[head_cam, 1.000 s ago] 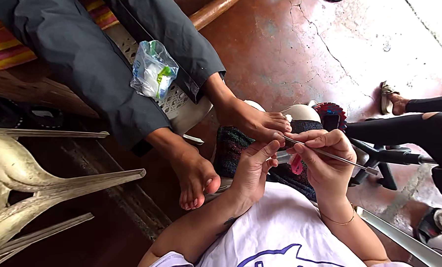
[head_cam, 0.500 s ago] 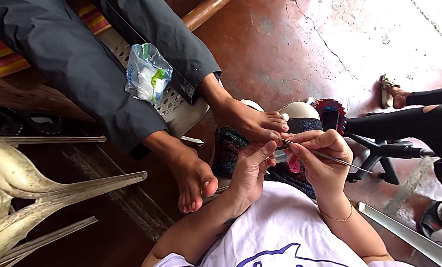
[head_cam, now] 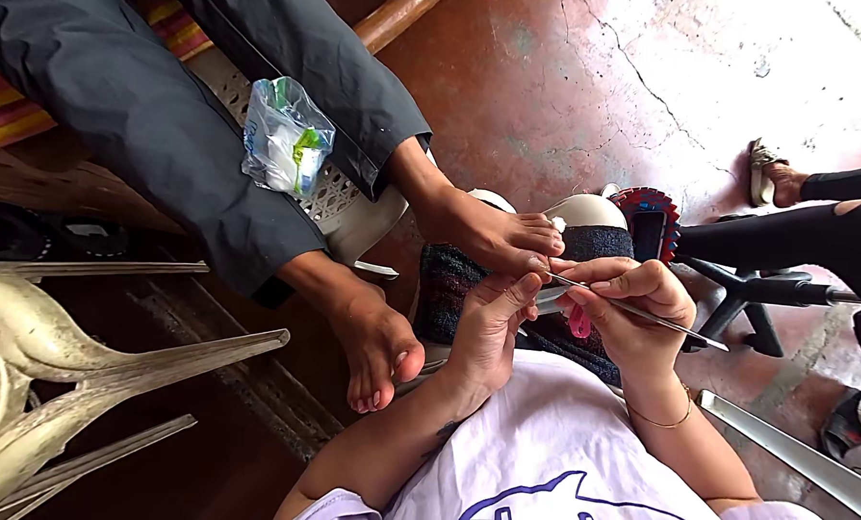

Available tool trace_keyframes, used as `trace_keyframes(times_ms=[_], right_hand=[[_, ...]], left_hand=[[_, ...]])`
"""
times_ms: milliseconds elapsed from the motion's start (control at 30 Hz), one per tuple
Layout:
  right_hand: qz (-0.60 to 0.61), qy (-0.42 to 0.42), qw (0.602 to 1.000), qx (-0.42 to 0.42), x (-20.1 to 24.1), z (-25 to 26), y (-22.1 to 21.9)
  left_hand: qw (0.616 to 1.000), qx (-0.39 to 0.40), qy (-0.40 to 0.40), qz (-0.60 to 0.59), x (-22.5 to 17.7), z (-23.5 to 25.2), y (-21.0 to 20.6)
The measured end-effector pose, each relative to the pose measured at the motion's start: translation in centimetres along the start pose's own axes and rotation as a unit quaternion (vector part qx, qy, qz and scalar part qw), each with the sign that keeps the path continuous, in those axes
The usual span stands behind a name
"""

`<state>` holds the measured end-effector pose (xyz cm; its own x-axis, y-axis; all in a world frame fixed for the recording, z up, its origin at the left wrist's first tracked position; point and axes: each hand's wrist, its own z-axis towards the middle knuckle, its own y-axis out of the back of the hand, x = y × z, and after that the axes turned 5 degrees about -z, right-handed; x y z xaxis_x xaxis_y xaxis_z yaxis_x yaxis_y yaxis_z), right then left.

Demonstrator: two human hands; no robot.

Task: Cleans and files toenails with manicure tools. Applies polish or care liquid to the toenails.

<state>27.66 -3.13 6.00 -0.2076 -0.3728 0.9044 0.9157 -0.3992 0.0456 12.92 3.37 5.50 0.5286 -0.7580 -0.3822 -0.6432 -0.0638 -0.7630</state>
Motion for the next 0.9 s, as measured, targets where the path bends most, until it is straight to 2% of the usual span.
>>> trace_keyframes(times_ms=[167,367,500,667,900], right_hand=[[-0.067,0.028,0.997,0.018,0.3,-0.1,0.1],[-0.062,0.016,0.998,0.015,0.3,-0.2,0.0],[0.010,-0.011,1.000,-0.006,-0.1,-0.1,-0.1],[-0.023,0.016,1.000,0.002,-0.2,-0.2,-0.1],[-0.010,0.026,1.000,0.015,-0.7,-0.3,0.3]], left_hand=[[1.000,-0.009,-0.010,0.013,0.2,0.0,0.0],[1.000,-0.006,-0.014,0.015,0.2,0.0,0.1],[1.000,-0.002,-0.012,0.012,0.2,0.0,0.2],[1.000,-0.003,-0.008,0.010,0.1,0.0,0.2],[1.000,0.010,-0.010,0.020,0.1,0.0,0.4]])
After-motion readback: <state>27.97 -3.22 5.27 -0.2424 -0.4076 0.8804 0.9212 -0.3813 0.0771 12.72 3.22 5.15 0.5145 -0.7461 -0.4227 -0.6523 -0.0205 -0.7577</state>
